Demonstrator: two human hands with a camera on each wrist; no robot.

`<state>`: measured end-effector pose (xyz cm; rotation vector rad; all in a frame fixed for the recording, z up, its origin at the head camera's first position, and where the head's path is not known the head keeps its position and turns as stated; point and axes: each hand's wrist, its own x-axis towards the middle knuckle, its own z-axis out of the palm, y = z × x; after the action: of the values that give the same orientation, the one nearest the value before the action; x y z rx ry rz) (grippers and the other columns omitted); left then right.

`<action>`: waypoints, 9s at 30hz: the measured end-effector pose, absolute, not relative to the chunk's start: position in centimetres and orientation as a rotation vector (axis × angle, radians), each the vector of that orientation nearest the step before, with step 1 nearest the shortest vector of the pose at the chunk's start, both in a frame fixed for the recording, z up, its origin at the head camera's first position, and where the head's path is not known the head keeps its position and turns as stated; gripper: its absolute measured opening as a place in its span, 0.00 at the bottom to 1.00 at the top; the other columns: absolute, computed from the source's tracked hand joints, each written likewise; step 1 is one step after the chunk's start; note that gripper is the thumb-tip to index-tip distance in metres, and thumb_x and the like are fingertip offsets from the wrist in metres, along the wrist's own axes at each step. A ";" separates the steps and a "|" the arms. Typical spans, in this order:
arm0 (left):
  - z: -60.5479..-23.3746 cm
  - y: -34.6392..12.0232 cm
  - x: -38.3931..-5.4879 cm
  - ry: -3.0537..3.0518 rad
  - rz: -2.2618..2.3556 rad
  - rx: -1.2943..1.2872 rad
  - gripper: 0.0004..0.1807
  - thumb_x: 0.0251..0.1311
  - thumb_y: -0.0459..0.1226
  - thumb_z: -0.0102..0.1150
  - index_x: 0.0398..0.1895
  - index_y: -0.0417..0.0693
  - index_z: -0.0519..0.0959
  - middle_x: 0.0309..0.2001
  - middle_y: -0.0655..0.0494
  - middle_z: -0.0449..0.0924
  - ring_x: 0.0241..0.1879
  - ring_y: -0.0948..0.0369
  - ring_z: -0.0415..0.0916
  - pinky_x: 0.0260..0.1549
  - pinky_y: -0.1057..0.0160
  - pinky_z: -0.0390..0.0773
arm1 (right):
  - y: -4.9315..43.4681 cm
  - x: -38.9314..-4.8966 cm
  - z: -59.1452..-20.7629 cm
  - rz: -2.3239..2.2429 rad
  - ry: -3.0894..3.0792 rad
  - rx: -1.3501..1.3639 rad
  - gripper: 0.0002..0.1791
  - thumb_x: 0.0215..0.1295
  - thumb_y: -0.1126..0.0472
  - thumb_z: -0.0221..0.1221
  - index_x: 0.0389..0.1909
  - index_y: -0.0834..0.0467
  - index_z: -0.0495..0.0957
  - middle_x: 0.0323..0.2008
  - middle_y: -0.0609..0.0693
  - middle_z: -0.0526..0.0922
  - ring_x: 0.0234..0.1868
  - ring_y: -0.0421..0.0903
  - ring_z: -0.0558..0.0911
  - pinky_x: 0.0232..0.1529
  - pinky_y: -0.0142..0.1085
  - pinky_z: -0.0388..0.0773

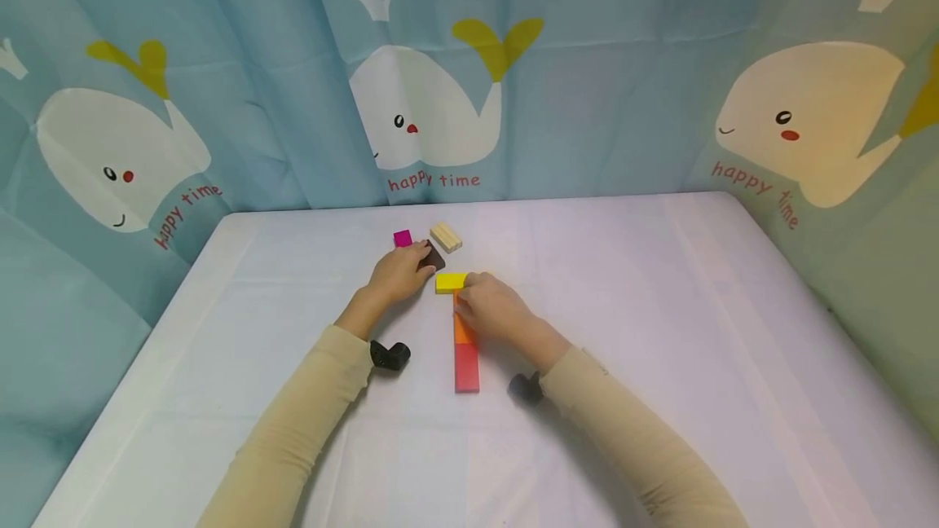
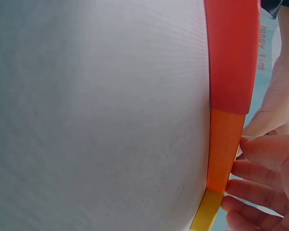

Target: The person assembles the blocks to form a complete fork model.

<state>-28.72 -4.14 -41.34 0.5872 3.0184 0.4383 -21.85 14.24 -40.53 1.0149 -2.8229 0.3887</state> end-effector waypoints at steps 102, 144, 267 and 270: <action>-40.9 -7.0 -28.0 2.839 0.565 0.792 0.25 0.63 0.38 0.54 0.63 0.43 0.67 0.64 0.52 0.64 0.63 0.56 0.60 0.61 0.58 0.59 | 14.0 -21.7 -40.5 0.375 -2.846 0.994 0.12 0.58 0.61 0.62 0.37 0.66 0.82 0.33 0.54 0.78 0.34 0.47 0.76 0.41 0.37 0.77; -40.7 -6.3 -28.8 2.790 0.543 0.767 0.25 0.64 0.37 0.51 0.64 0.44 0.65 0.66 0.54 0.59 0.66 0.58 0.54 0.62 0.59 0.55 | 14.0 -21.7 -40.4 0.398 -2.802 1.021 0.11 0.57 0.62 0.63 0.35 0.67 0.82 0.31 0.53 0.78 0.33 0.47 0.76 0.40 0.37 0.77; -40.7 -4.8 -28.6 2.800 0.506 0.809 0.24 0.65 0.37 0.50 0.65 0.46 0.64 0.66 0.56 0.59 0.65 0.61 0.54 0.62 0.61 0.56 | 14.2 -21.9 -40.6 0.386 -2.798 1.014 0.10 0.56 0.61 0.64 0.34 0.66 0.82 0.29 0.52 0.77 0.31 0.46 0.75 0.36 0.36 0.76; -40.7 -4.8 -28.6 2.797 0.513 0.809 0.25 0.65 0.37 0.50 0.65 0.46 0.64 0.66 0.56 0.58 0.66 0.61 0.54 0.62 0.61 0.56 | 14.2 -21.9 -40.5 0.395 -2.789 1.018 0.11 0.56 0.62 0.64 0.34 0.66 0.82 0.30 0.52 0.77 0.32 0.47 0.75 0.37 0.36 0.76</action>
<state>-28.63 -4.84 -40.65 0.8094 2.7971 0.5133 -21.92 14.17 -40.52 1.0183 -2.7894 0.3949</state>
